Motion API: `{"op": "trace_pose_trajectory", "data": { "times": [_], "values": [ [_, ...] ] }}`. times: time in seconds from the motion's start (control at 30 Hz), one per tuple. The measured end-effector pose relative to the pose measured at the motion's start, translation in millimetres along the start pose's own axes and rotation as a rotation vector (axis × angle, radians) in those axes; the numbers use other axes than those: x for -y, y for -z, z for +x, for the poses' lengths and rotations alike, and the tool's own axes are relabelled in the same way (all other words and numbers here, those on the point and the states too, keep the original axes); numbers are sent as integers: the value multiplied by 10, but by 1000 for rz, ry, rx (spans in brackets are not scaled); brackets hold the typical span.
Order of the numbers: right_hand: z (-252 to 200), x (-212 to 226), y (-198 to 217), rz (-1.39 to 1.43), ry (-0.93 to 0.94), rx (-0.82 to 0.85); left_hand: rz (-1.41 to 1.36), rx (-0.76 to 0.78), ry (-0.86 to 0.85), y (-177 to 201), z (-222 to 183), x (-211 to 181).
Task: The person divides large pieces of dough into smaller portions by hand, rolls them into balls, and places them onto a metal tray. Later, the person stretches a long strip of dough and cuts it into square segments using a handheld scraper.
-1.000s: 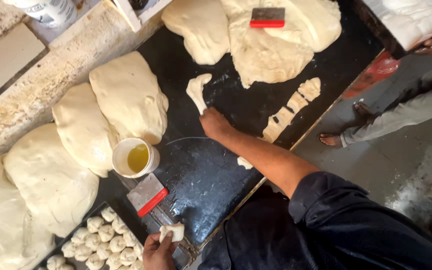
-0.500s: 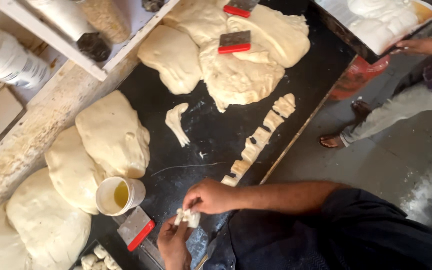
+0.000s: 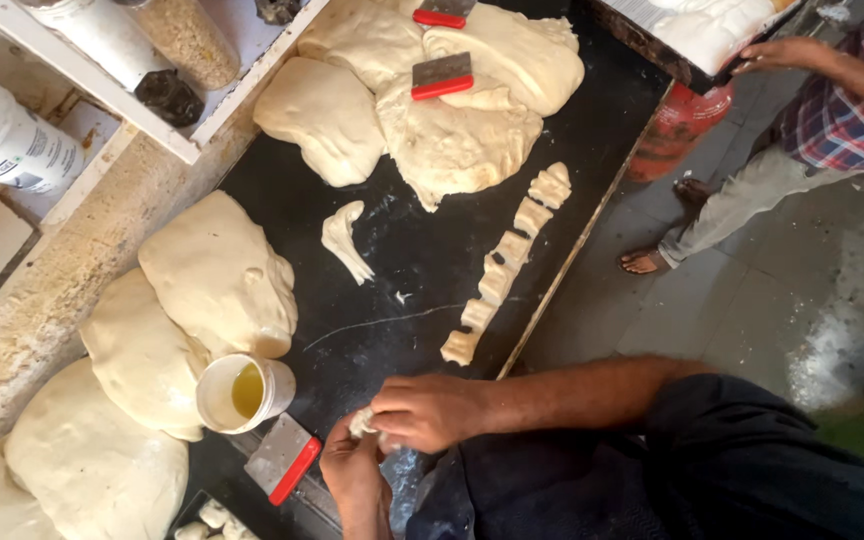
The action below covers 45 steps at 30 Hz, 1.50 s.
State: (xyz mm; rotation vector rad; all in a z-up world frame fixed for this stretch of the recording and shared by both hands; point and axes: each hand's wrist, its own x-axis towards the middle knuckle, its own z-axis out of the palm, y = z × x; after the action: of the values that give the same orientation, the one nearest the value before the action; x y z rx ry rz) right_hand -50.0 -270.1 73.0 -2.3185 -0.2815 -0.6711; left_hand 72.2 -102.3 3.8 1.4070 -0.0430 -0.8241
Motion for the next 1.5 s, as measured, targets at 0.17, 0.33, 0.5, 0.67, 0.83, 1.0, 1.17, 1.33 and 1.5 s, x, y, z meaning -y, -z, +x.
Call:
{"op": "trace_pose_trajectory", "data": {
  "times": [0.17, 0.33, 0.5, 0.67, 0.83, 1.0, 1.17, 1.33, 1.5],
  "values": [
    [126, 299, 17, -166, 138, -106, -214, 149, 160, 224, -52, -229],
    [197, 132, -374, 381, -484, -165, 63, 296, -97, 294, -92, -176],
    [-12, -254, -664, 1434, -1071, -10, 319, 61, -187, 183, -204, -258],
    [13, -358, -568, 743, -896, 29, 758, -128, -555, -144, -386, -405],
    [42, -332, -304, 261, -556, 113, 1102, -102, -513, -330, -345, -260],
    [31, -450, -265, 232, -531, 145, 1098, -41, -753, -364, -297, -205],
    [148, -360, -123, 290, -625, 108, 896, -161, -283, -405, -327, -244],
    [254, -367, -200, 144, -663, 206, 810, -97, -475, -160, -199, -156],
    [215, -91, -296, -67, -104, 144, 266, 65, -53, 222, 68, 57]
  ]
}}
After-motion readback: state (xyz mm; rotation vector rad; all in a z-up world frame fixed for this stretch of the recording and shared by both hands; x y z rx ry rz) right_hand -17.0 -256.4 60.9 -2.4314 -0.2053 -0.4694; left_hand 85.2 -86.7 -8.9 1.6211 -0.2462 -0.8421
